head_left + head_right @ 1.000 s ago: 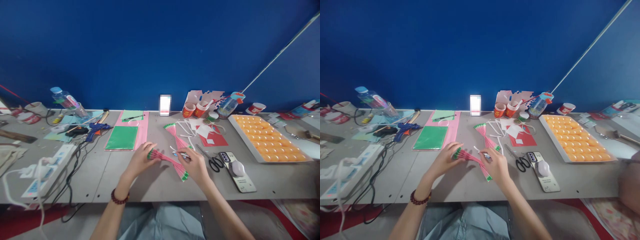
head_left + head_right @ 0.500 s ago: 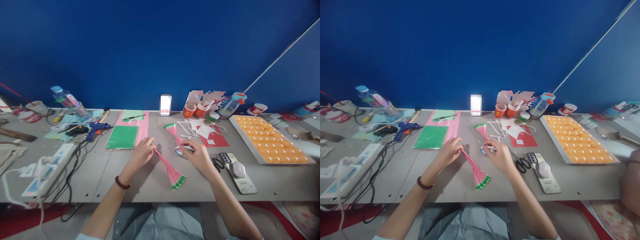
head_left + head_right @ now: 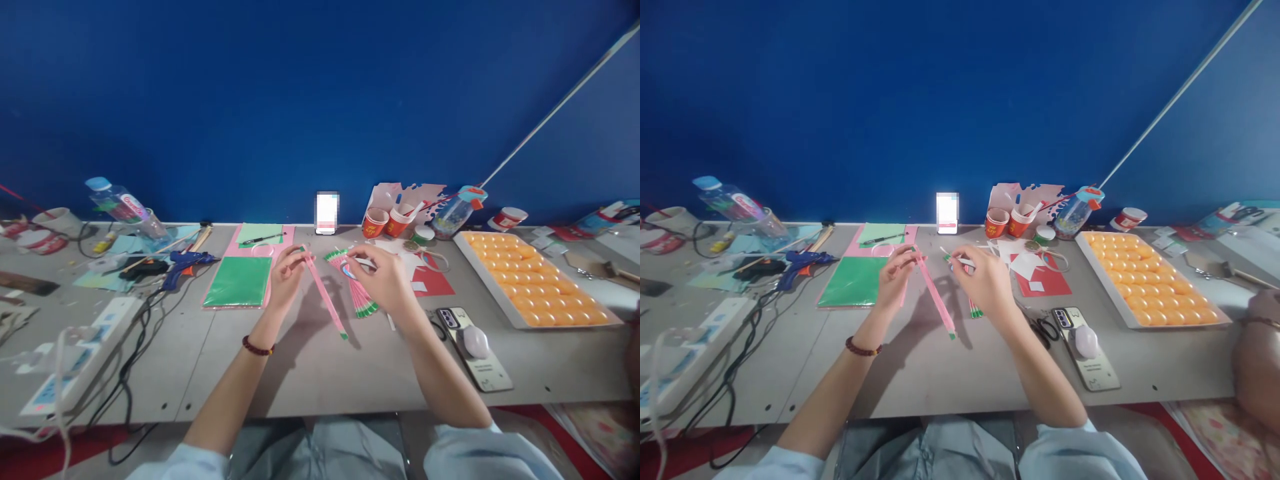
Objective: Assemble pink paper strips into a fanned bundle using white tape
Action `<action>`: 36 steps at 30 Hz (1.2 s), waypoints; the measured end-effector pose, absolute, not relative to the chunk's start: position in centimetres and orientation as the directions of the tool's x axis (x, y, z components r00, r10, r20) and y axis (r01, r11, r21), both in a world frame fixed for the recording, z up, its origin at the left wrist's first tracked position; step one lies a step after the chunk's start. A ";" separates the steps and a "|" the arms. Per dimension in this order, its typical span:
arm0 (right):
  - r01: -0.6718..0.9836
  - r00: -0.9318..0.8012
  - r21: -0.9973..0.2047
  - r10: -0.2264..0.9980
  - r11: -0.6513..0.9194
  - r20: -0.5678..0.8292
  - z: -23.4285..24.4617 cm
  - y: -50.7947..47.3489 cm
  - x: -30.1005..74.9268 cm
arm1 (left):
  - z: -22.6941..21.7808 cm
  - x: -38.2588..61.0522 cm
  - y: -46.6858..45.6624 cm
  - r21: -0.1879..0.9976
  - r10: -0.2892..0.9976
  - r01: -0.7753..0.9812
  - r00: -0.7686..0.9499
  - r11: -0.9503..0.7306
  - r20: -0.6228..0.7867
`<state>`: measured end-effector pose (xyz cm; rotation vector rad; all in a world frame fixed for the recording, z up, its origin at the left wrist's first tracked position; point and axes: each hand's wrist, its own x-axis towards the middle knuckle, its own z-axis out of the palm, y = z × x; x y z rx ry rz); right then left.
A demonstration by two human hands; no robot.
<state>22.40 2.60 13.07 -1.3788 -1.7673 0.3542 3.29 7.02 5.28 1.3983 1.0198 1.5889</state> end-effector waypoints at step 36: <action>0.909 -0.242 -0.246 0.907 0.337 0.345 11.3 2.9 20.1 | 2.5 3.5 6.4 0.771 0.932 -0.544 0.056 0.330 -0.359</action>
